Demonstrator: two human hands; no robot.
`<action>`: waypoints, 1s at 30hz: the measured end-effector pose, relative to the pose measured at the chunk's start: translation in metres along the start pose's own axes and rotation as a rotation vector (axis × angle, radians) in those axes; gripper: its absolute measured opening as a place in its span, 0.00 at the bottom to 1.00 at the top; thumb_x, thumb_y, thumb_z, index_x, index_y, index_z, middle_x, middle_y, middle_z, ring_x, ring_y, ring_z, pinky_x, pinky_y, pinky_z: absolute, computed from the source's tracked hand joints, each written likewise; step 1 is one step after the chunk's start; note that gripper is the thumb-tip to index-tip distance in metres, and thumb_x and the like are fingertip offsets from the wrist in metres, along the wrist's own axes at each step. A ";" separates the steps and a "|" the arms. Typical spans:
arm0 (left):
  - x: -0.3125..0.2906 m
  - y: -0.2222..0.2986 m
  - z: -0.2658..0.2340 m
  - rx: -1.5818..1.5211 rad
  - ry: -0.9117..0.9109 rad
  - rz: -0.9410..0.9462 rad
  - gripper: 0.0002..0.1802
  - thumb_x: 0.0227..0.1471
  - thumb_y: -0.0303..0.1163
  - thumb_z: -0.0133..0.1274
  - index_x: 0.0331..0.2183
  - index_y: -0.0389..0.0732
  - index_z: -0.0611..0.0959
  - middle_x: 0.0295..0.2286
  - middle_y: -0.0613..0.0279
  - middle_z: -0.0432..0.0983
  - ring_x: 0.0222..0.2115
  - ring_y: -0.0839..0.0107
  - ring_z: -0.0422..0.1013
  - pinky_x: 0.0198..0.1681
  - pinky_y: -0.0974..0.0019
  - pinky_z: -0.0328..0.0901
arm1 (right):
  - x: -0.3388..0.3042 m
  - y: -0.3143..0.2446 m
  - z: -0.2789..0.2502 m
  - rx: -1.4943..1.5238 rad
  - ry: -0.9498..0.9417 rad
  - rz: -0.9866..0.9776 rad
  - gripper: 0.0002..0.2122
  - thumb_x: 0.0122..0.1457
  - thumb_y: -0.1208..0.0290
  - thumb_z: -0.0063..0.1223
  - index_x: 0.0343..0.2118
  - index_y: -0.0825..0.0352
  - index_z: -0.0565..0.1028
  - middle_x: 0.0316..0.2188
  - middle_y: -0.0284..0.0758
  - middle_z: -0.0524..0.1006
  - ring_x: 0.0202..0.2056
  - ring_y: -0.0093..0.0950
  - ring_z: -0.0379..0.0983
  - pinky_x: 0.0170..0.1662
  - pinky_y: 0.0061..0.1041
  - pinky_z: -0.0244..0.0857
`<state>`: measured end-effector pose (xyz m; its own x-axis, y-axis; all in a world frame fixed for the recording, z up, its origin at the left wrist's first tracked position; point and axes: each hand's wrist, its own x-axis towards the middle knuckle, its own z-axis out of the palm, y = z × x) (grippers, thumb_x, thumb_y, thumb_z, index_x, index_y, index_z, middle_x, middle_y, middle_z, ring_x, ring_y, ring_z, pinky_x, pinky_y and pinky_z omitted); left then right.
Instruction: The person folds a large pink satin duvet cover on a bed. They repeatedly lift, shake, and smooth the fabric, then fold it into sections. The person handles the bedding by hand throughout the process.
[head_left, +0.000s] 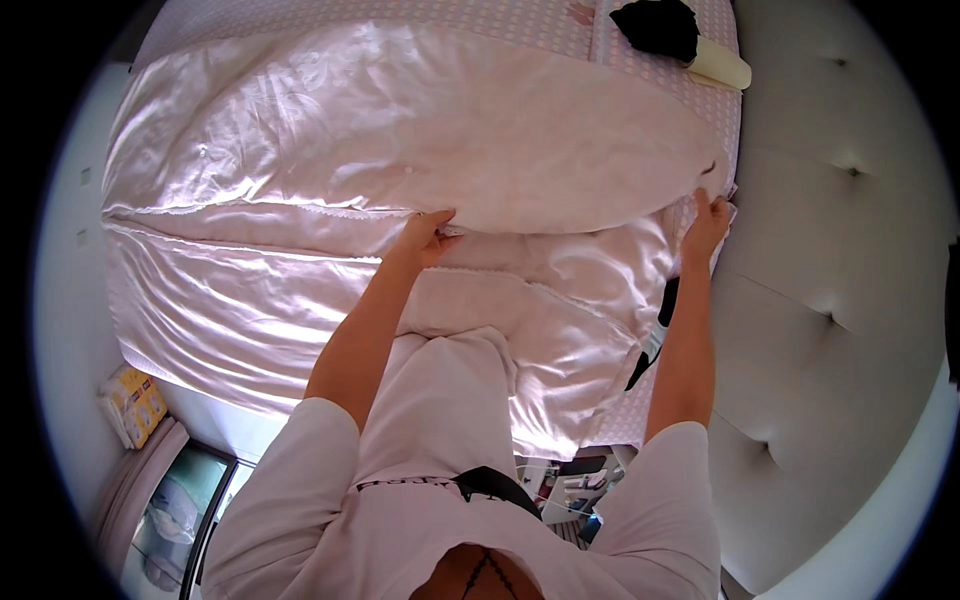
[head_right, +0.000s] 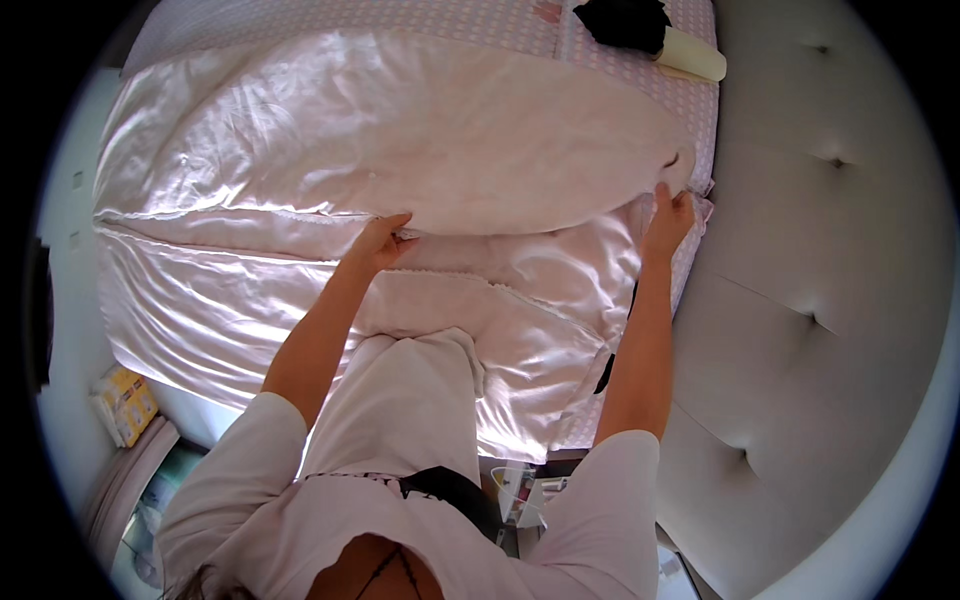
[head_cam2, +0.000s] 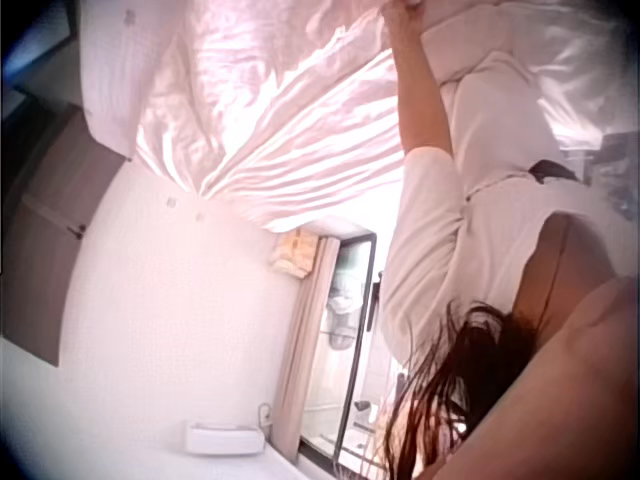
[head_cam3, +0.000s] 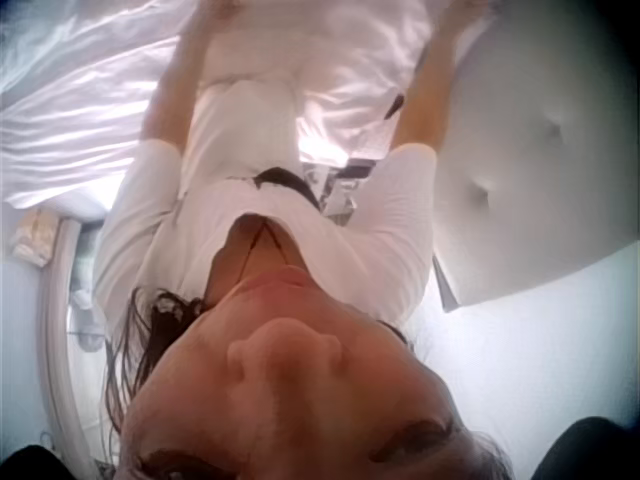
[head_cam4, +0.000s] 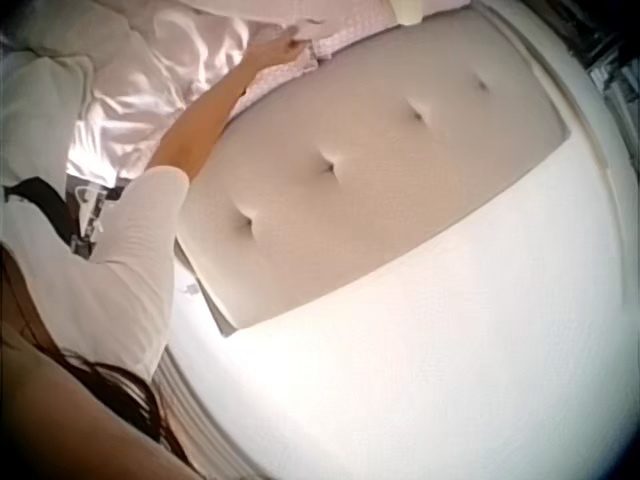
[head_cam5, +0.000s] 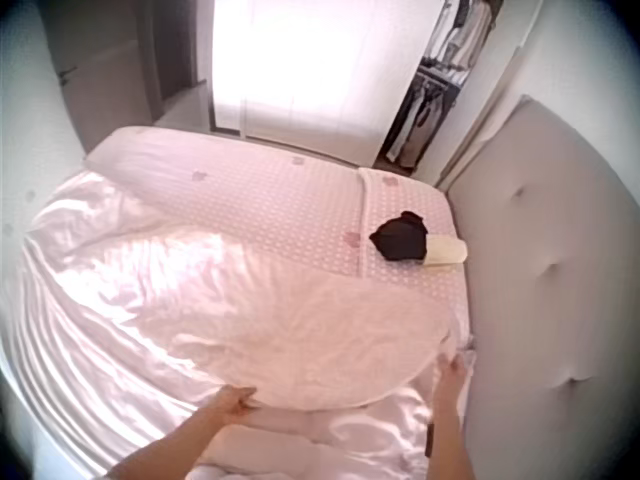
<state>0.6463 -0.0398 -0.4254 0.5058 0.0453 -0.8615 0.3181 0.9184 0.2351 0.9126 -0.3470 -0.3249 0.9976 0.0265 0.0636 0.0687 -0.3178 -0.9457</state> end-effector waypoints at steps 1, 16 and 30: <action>-0.010 0.004 0.002 0.005 0.016 0.021 0.09 0.45 0.26 0.48 0.31 0.35 0.70 0.26 0.63 0.67 0.28 0.71 0.66 0.34 0.63 0.68 | -0.001 -0.026 0.009 0.057 -0.016 -0.058 0.09 0.47 0.75 0.50 0.17 0.63 0.61 0.17 0.22 0.60 0.21 0.14 0.53 0.24 0.13 0.49; -0.029 -0.030 -0.065 0.453 0.143 -0.154 0.12 0.45 0.33 0.49 0.30 0.36 0.70 0.25 0.58 0.70 0.23 0.70 0.70 0.23 0.68 0.68 | -0.033 0.002 -0.099 -0.984 -0.156 0.172 0.13 0.50 0.64 0.44 0.31 0.71 0.65 0.26 0.42 0.69 0.31 0.34 0.67 0.35 0.29 0.60; -0.041 -0.045 -0.120 0.910 0.410 0.161 0.17 0.40 0.39 0.53 0.26 0.36 0.71 0.20 0.58 0.71 0.16 0.71 0.69 0.18 0.70 0.64 | 0.132 0.071 0.007 -0.015 0.029 0.585 0.10 0.51 0.69 0.44 0.33 0.67 0.62 0.17 0.36 0.70 0.13 0.21 0.62 0.11 0.17 0.54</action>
<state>0.5155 -0.0364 -0.4549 0.3366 0.4313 -0.8370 0.8476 0.2485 0.4689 1.0487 -0.3594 -0.3856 0.8696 -0.1831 -0.4586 -0.4934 -0.2853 -0.8217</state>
